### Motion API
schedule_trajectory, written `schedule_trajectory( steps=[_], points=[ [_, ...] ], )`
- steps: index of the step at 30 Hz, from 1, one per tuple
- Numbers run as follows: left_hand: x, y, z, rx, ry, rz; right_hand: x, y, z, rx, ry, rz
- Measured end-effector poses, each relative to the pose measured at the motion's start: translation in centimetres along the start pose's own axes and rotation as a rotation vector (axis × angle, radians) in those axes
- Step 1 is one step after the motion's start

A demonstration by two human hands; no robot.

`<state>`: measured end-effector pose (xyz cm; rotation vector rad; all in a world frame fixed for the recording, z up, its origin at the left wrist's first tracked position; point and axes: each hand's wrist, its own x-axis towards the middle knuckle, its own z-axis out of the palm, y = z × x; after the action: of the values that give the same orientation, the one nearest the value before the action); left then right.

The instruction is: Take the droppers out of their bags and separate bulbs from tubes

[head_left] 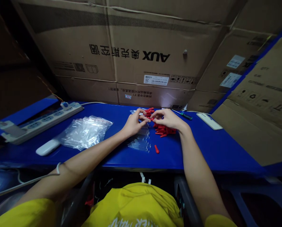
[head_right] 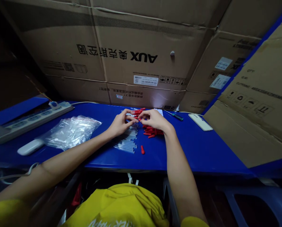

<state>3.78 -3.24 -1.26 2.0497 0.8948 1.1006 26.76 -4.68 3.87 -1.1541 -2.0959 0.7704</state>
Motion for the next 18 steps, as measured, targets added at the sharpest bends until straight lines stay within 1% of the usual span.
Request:
schedule_trajectory(
  steps=[2, 5, 8, 10, 12, 14, 15, 16, 18],
  points=[
    [0.0, 0.1, -0.1, 0.042, 0.040, -0.014, -0.2, 0.9, -0.6, -0.042, 0.052, 0.090],
    [0.0, 0.3, -0.5, 0.131, 0.105, -0.015, -0.4, 2.1, -1.4, -0.255, 0.119, 0.260],
    [-0.1, 0.5, -1.1, 0.213, 0.146, -0.030, -0.6, 2.7, -1.8, -0.475, 0.077, 0.412],
    [-0.2, 0.6, -1.4, 0.231, 0.190, -0.073, -0.7, 2.8, -1.9, -0.552, 0.054, 0.483],
    [-0.2, 0.5, -1.6, 0.225, 0.229, -0.109, -0.8, 2.6, -1.9, -0.603, 0.065, 0.537],
    [-0.1, 0.2, -1.6, 0.219, 0.265, -0.104, -0.8, 2.4, -1.8, -0.640, 0.074, 0.559],
    [-0.1, -0.2, -1.6, 0.215, 0.278, -0.088, -0.7, 2.3, -1.7, -0.652, 0.083, 0.544],
    [0.1, -0.6, -1.6, 0.205, 0.287, -0.068, -0.6, 2.1, -1.5, -0.656, 0.102, 0.504],
    [0.4, -1.8, -1.5, 0.151, 0.301, -0.038, -0.4, 1.8, -0.9, -0.641, 0.165, 0.360]
  ],
)
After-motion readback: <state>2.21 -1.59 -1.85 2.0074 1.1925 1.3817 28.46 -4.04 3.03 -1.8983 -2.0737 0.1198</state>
